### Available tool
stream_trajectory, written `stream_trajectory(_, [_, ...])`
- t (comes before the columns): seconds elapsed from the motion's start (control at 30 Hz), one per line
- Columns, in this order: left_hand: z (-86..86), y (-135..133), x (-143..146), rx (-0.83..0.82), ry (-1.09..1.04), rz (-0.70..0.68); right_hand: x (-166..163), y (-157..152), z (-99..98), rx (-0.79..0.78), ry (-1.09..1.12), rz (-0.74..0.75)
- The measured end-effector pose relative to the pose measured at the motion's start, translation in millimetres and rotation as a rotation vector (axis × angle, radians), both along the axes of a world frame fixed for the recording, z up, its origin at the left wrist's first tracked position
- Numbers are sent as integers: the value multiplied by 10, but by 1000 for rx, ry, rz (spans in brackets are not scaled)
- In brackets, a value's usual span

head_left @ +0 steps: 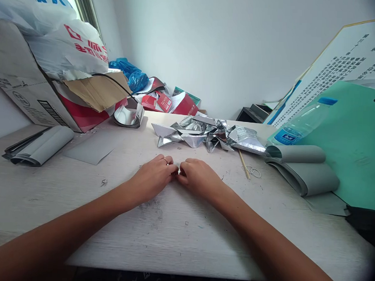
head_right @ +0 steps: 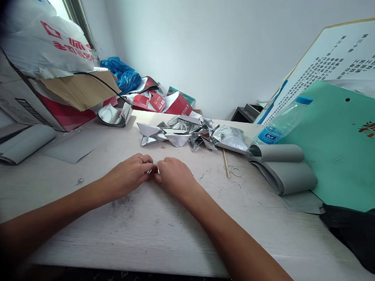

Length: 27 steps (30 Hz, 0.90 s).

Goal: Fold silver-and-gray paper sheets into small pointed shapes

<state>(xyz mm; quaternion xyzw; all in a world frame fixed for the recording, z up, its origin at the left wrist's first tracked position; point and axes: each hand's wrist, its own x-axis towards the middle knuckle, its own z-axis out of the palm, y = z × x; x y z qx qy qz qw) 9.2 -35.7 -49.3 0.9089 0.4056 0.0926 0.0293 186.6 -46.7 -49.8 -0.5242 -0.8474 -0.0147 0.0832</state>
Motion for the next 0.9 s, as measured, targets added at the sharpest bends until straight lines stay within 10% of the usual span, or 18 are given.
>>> stream_trajectory(0.9, [28, 34, -2, -14, -29, 45, 48, -276, 28, 35, -140, 87])
